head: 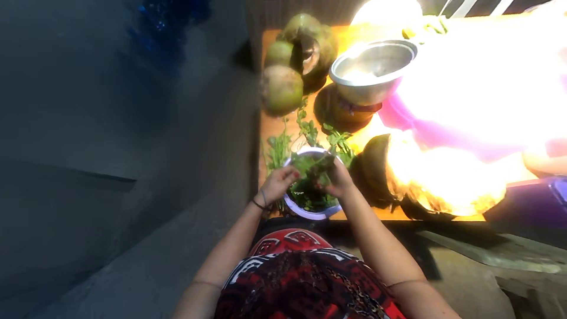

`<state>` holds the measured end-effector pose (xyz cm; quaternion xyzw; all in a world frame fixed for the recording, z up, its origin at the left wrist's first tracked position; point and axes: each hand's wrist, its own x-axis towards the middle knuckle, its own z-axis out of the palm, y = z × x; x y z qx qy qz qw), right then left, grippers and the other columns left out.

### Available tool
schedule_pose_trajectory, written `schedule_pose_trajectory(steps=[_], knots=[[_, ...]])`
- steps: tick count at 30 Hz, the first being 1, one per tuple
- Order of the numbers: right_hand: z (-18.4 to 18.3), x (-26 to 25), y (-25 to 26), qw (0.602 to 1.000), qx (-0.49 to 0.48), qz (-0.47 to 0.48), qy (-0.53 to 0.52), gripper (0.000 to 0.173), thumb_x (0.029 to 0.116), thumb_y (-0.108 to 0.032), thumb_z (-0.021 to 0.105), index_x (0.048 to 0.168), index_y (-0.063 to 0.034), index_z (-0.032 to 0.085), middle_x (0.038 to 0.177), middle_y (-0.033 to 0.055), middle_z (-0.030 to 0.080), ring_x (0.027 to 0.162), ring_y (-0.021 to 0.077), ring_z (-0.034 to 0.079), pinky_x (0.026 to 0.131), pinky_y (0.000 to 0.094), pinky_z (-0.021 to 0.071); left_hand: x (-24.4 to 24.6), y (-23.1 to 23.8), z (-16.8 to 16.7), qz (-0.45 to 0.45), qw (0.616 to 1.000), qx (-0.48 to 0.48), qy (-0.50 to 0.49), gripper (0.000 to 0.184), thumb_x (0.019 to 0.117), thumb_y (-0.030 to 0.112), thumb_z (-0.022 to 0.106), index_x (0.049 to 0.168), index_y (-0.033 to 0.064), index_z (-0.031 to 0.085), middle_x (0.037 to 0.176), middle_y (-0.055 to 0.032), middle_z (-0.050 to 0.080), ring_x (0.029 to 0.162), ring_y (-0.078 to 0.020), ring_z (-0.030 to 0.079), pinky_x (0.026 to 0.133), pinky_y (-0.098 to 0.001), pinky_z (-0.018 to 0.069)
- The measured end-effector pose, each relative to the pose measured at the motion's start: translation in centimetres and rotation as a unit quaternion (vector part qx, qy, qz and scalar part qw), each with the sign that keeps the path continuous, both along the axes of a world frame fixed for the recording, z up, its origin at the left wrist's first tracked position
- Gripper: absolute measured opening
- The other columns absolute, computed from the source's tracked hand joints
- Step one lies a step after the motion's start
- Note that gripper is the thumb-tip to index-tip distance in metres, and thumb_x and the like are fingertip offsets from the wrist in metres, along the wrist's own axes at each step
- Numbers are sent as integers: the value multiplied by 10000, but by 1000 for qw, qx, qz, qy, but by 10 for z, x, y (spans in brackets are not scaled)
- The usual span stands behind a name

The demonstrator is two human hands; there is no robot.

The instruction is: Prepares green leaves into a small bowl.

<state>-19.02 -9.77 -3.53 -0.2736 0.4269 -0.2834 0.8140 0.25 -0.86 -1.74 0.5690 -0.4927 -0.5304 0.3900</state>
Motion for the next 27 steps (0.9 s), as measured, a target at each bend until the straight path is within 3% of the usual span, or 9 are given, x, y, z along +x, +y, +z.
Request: schedule_pose_trajectory(steps=[2,4,6,9,15,19,22,25,27], knots=[[4,-3,-3,999,18,47,-1,501,1111,-490,247,1053,-145,605,789,29,671,543,106,591,445,249,500,4,-7,-15,-12,999,-28,13,213,1058,134,510,1037,14,684,853,-4,648,720,-21,555,684,-226,479],[4,-7,-3,997,-9,76,-5,399,1134,-352,285,1096,-121,609,842,30,700,553,86,603,458,225,513,5,-9,-17,-12,1000,-26,10,223,1064,136,500,1033,9,682,868,-11,652,719,-24,548,668,-222,464],[3,-11,-2,994,-55,97,-12,256,1082,-196,408,1010,-122,643,826,1,699,544,60,589,472,211,518,4,-10,-14,-8,1000,-21,9,231,1069,131,483,1042,2,673,880,-16,650,727,-22,548,674,-220,466],[-2,-12,-2,987,-84,131,-36,148,983,-193,571,919,-146,696,800,-18,711,540,48,599,487,216,535,3,-11,-17,-5,1000,-22,21,227,1066,121,480,1026,-1,668,856,-8,638,731,-22,551,689,-223,476],[5,-7,-2,972,-178,135,69,383,1048,-177,355,937,-95,712,810,-24,719,565,53,601,512,233,527,1,-11,-18,-3,1000,-9,0,225,1068,125,492,1052,-10,671,869,-33,642,740,-53,554,704,-258,482],[8,0,3,973,-206,50,92,306,1066,-99,416,873,-100,653,702,-54,655,495,8,520,462,182,470,-3,-12,-13,-16,999,-25,-16,229,1060,136,505,1056,-15,677,867,-38,654,734,-51,560,699,-260,482],[2,5,6,981,-169,-47,81,322,1037,-149,417,803,-138,638,660,-75,608,482,0,490,445,174,438,-9,-7,-2,-14,998,-45,-35,229,1065,141,501,1060,5,685,874,-38,664,749,-56,581,722,-280,506],[0,0,-4,977,-44,-204,41,269,1093,-209,378,911,-157,569,708,-63,592,546,25,523,501,198,467,-7,1,17,-21,996,-45,-76,218,1070,129,503,1076,9,684,893,-55,668,739,-65,579,711,-277,503],[-3,-14,-14,976,-25,-218,6,306,1115,-248,320,946,-179,565,755,-66,622,597,25,575,518,190,494,0,2,17,-42,992,-72,-99,213,1055,97,526,1074,-21,702,916,-81,699,760,-74,613,741,-281,526]])
